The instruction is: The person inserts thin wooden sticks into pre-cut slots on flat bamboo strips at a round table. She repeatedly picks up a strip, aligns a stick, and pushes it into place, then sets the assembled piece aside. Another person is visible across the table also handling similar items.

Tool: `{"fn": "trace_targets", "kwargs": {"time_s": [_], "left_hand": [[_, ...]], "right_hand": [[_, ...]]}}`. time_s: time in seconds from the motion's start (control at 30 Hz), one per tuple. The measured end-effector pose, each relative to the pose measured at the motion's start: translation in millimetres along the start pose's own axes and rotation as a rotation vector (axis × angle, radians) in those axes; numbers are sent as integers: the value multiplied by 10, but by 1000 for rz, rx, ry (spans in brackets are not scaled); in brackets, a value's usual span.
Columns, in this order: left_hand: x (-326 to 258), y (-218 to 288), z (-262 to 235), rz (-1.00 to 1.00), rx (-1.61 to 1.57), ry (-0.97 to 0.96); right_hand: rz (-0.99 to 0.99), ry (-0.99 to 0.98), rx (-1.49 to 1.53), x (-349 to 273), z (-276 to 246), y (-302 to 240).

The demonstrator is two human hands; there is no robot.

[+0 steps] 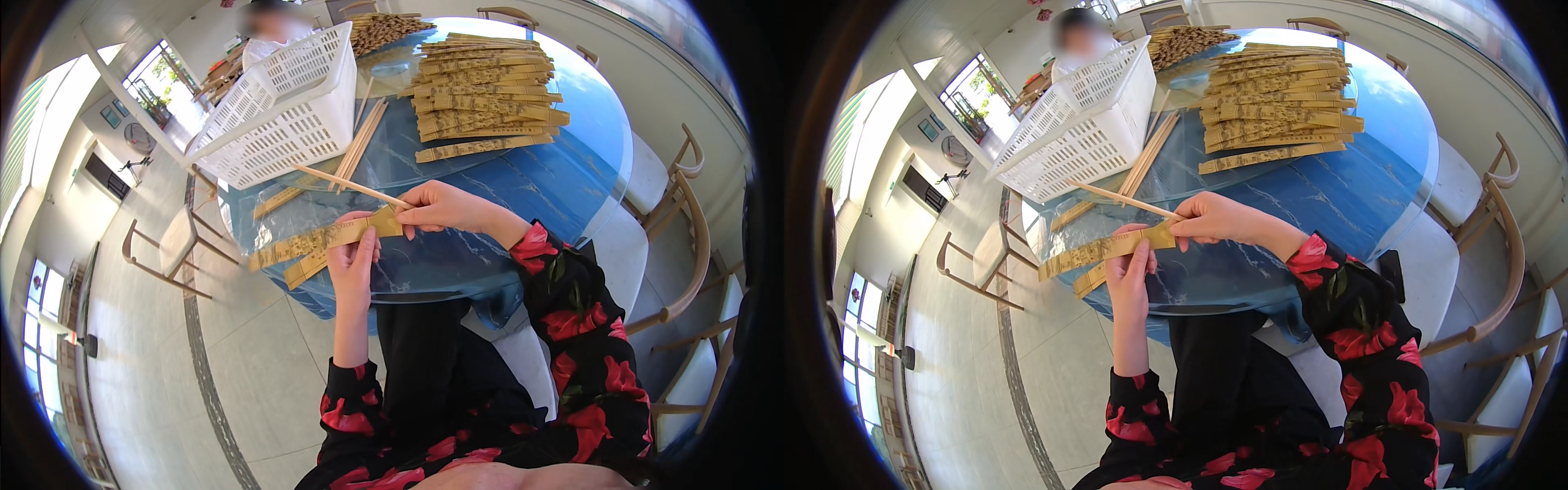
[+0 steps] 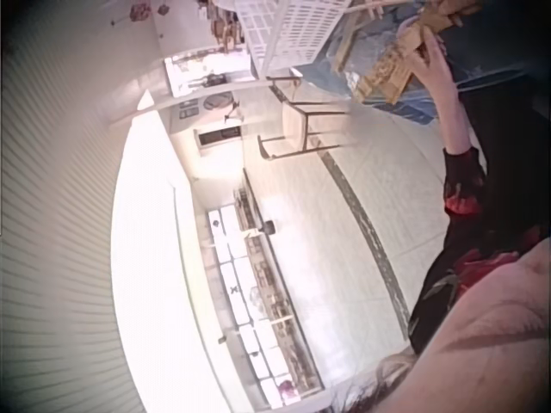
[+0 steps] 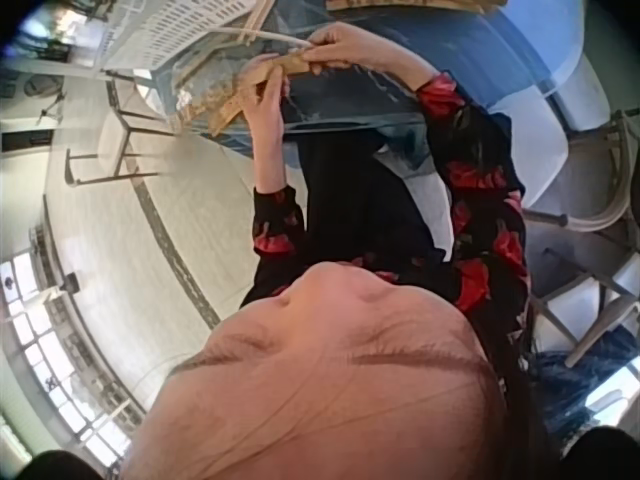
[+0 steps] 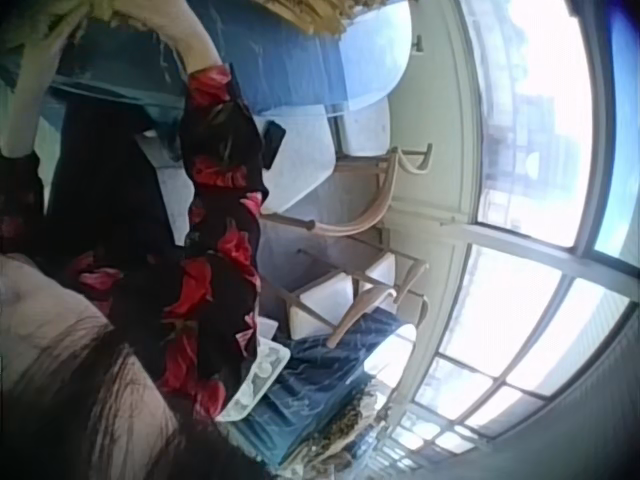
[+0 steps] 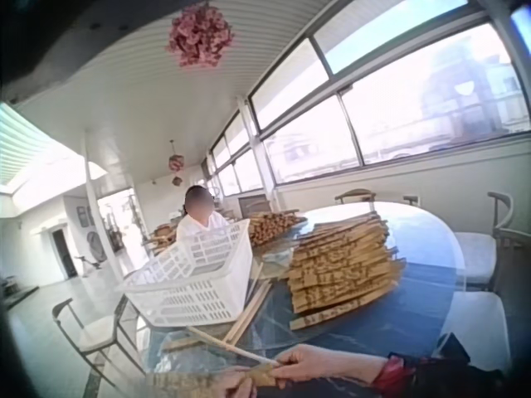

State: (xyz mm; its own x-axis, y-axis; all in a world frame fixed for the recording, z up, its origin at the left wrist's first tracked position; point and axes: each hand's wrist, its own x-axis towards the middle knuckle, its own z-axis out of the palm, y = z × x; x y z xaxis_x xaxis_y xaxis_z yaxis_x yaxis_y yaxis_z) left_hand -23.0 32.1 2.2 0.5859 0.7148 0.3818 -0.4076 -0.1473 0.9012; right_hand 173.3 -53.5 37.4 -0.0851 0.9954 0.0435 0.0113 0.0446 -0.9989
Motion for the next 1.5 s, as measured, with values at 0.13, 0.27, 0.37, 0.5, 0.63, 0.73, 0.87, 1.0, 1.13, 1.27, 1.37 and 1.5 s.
{"fn": "trace_targets", "kwargs": {"time_s": [0.13,0.27,0.37,0.5,0.63,0.73,0.87,1.0,1.13,1.27,1.37,1.5], "left_hand": [[35,-36,87,6,-26,-12],[-24,-24,-17,7,32,-4],[-13,-8,-11,-19,30,-49],[8,18,18,-33,47,-99],[10,13,43,-14,37,-153],[28,-21,41,-20,36,-219],[-30,34,-14,-33,117,-203],[-5,20,-9,-55,118,-201],[-10,21,-69,-51,129,-190],[64,-42,51,-56,114,-205],[78,-53,17,-62,136,-198],[81,-75,-18,-70,127,-169]], "right_hand": [[32,22,-72,-98,-4,-49],[30,-25,-106,0,60,-21],[35,-2,-161,-30,74,-69],[32,35,-139,-44,57,-40],[34,53,-93,-58,23,-25],[18,36,-59,-75,-12,4],[37,-25,-57,57,20,98],[31,-7,-70,47,8,97],[11,8,-77,112,55,130],[-56,101,-304,42,-40,110],[-80,96,-413,108,-30,112],[-122,113,-342,140,19,121]]}}
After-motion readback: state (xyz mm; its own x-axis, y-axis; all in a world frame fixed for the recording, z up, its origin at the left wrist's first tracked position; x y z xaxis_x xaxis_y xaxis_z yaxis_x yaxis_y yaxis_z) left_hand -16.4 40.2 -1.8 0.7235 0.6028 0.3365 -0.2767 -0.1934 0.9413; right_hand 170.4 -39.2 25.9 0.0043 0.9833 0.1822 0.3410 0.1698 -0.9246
